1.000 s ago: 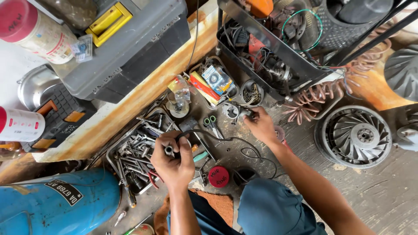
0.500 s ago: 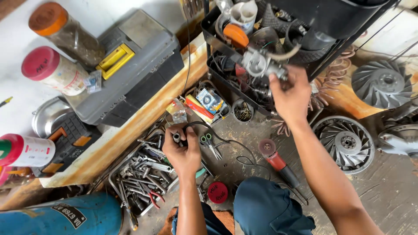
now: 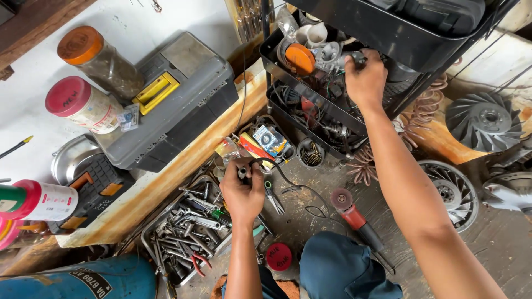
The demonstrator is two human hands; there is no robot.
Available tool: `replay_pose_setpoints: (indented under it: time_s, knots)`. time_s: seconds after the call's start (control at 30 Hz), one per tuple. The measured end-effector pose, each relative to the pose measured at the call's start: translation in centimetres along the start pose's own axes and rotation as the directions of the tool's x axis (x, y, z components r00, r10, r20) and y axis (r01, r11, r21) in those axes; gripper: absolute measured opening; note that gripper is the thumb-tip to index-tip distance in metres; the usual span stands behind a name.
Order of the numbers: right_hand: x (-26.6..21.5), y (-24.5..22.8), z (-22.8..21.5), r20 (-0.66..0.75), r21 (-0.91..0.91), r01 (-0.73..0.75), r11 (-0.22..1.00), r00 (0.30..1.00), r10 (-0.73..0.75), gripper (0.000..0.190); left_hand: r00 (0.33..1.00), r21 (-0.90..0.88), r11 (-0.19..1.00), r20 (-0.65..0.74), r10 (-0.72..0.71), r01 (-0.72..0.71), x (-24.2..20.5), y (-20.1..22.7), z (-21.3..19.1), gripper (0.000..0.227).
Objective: The person sits on the floor and handles small metal parts, including washers and a cylindrical tube, sorting them on a cloth. They then pick up a metal fan housing and a power tool before using a wrench and a pipe wrench to tighten a bolt on a metal component.
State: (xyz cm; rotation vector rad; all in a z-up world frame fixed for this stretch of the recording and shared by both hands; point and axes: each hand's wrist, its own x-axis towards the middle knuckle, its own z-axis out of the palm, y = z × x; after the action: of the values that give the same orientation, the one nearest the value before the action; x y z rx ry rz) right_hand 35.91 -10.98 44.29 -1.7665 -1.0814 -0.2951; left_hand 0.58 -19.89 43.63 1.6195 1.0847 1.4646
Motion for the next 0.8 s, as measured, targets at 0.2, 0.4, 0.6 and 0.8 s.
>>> replay_pose_setpoints:
  time_s: [0.2, 0.4, 0.6, 0.8]
  knots:
    - [1.7, 1.7, 1.5, -0.055, -0.214, 0.198, 0.957, 0.975, -0.214, 0.035, 0.999, 0.053, 0.998, 0.009, 0.034, -0.034, -0.1, 0.1, 0.8, 0.009]
    - [-0.9, 0.3, 0.7, -0.019, -0.206, 0.246, 0.947, 0.967, -0.256, 0.057, 0.997, 0.079, 0.994, 0.033, 0.075, -0.077, -0.1, 1.2, 1.4, 0.005]
    - [-6.9, -5.5, -1.2, -0.034, 0.107, 0.408, 0.906, 0.913, -0.407, 0.029, 0.977, -0.003, 0.982, 0.097, 0.191, -0.191, -0.2, 0.9, 1.6, 0.016]
    - [-15.3, -11.7, -6.6, 0.731, 0.524, -0.106, 0.845, 0.565, -0.382, 0.035, 0.97, 0.021, 0.984, 0.173, 0.172, -0.178, -1.2, -0.1, 1.7, 0.009]
